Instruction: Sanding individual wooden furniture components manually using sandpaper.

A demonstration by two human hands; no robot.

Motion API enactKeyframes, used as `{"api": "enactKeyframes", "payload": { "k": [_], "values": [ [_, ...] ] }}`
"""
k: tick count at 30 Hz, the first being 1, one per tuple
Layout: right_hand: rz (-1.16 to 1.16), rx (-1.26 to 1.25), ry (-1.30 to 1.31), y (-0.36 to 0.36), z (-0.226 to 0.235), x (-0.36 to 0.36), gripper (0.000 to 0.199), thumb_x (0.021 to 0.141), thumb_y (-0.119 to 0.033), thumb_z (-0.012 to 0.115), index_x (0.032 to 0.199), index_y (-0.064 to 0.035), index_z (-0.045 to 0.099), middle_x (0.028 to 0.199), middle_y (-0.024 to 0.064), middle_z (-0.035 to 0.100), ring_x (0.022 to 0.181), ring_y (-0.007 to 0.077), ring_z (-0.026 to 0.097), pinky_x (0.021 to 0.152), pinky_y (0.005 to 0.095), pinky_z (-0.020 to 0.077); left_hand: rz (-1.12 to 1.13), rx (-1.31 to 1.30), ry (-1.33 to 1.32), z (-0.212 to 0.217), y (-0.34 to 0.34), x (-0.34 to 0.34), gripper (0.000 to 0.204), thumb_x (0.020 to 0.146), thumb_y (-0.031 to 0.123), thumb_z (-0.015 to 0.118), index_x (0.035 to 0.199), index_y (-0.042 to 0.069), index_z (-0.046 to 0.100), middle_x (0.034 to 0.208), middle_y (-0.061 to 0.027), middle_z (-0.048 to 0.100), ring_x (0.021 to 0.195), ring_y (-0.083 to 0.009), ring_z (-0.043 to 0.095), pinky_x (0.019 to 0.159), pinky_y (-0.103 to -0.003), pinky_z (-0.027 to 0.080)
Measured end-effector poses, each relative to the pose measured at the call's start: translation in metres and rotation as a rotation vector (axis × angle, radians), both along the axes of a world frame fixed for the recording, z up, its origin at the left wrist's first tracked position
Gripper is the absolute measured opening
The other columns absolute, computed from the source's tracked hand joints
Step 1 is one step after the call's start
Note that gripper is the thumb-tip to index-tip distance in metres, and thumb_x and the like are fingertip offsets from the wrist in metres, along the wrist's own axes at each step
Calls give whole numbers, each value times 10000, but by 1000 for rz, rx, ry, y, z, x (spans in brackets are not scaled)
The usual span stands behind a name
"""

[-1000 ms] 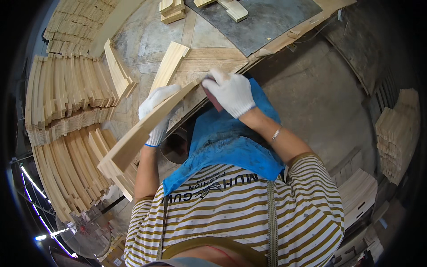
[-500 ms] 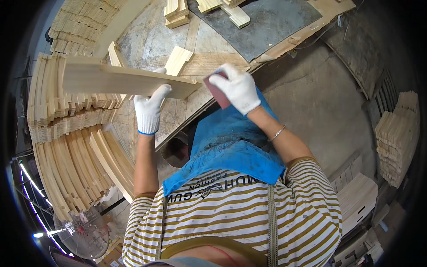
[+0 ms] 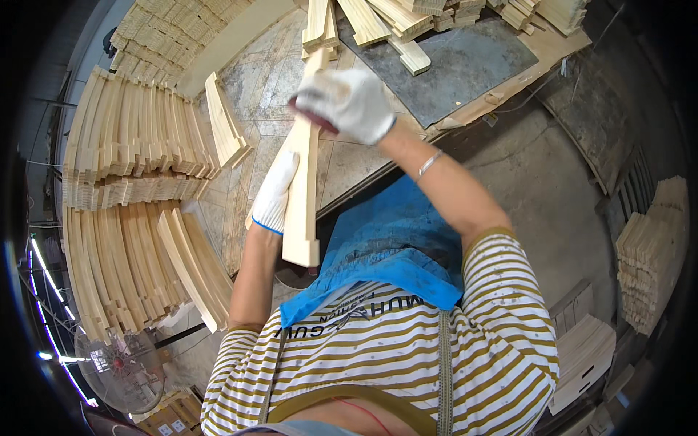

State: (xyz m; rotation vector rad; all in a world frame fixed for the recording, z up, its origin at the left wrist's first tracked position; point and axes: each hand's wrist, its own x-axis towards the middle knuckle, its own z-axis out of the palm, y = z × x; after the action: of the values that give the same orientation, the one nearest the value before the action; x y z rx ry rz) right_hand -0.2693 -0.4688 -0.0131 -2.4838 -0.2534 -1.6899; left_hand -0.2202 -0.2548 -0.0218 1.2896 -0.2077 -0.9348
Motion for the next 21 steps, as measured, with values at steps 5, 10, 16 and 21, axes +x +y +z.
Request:
{"api": "enactKeyframes", "payload": {
  "k": [5, 10, 16, 21],
  "values": [
    [-48, 475, 170, -41, -13, 3, 150, 880, -350, 602, 832, -212, 635, 697, -16, 651, 575, 152, 647, 477, 259, 501, -95, 27, 111, 6, 11, -7, 552, 891, 315, 640, 1318, 9, 471, 1049, -83, 629, 816, -130, 630, 672, -261, 546],
    [343, 672, 325, 47, -25, -33, 127, 808, -228, 718, 867, -117, 700, 753, 63, 673, 655, 165, 648, 602, 296, 499, -122, 107, 107, 12, 16, -4, 540, 917, 311, 607, 1347, 20, 458, 1138, -65, 609, 912, -118, 609, 773, -279, 527],
    [595, 406, 473, 93, -21, -59, 117, 816, -320, 671, 853, -210, 654, 673, 22, 602, 612, 199, 618, 533, 345, 478, -241, 225, -261, 20, 4, 33, 543, 906, 298, 597, 1336, -10, 470, 1074, -91, 626, 947, -161, 607, 834, -318, 503],
    [-48, 1016, 507, 5, -23, -36, 253, 847, -328, 630, 932, -91, 653, 847, 106, 657, 795, 250, 653, 689, 338, 508, -336, 701, -974, 6, 8, 61, 545, 862, 355, 615, 1318, 73, 518, 1065, -121, 615, 947, -233, 622, 817, -368, 496]
  ]
}}
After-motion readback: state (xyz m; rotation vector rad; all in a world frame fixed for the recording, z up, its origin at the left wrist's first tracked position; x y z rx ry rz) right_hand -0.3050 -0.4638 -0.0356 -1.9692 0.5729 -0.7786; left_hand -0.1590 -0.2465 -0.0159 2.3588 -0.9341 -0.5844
